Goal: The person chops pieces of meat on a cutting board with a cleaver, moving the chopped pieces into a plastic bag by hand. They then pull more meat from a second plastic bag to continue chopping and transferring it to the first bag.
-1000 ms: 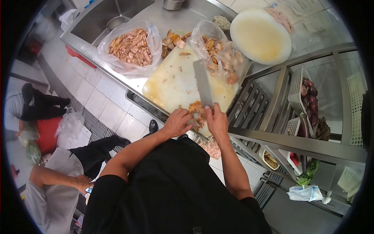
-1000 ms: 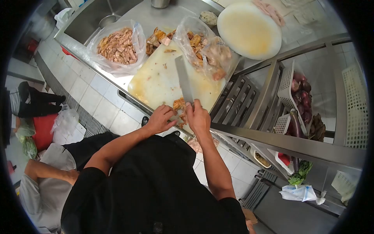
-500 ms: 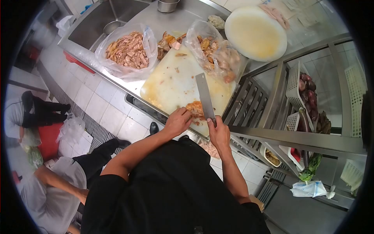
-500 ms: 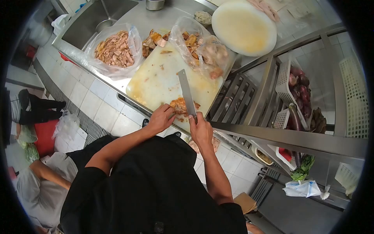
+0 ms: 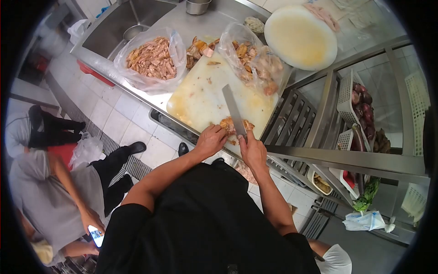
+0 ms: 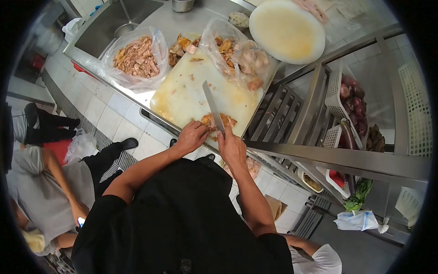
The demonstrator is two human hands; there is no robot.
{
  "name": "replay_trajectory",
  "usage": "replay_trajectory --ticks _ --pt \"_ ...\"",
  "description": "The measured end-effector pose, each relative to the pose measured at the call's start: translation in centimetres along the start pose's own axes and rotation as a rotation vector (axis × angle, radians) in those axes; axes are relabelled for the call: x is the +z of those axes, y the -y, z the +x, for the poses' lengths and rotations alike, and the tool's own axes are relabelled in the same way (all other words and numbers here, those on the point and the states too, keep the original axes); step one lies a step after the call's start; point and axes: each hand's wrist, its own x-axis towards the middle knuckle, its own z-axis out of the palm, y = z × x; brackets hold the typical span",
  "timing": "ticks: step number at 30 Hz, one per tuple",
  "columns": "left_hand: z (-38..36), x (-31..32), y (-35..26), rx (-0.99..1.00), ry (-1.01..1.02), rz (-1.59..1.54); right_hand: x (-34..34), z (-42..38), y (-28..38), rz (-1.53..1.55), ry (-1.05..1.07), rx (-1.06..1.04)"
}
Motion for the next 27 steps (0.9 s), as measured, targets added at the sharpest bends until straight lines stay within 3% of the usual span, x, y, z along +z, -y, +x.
replay_trajectory --ticks 4,7,11,12,15,19,21,25,27 --pt "-0.1 -0.7 0.2 -0.055 0.036 -0.018 -2.5 -0.4 1.3 0.180 -0.143 0.007" --pt "0.1 -1.6 0.6 -0.175 -0.067 -0.023 -3.1 -0.5 1.8 0.227 -0.157 0.021" --pt "0.6 -0.8 1.2 -0.179 -0.041 0.016 -1.0 -0.2 1.9 0.294 -0.276 -0.068" --pt "0.7 -0.8 1.2 -0.172 -0.036 0.039 0.2 0.3 1.7 0.293 -0.275 -0.062" --pt "0.6 -0.6 1.2 -0.144 -0.035 0.052 3.1 1.9 0.9 -0.005 0.025 -0.021" --pt "0.7 -0.6 1.7 -0.134 -0.039 0.044 0.7 2.6 1.6 0.021 -0.004 -0.121" --pt "0.8 -0.5 1.8 -0.133 -0.043 0.052 -1.4 1.8 3.5 0.122 -0.052 -0.032" --pt "0.8 -1.0 1.7 -0.125 -0.029 0.036 0.7 1.9 3.0 0.169 -0.094 0.005" --pt "0.8 -1.1 1.8 -0.128 -0.014 0.012 3.4 2.5 1.4 0.042 0.013 -0.037"
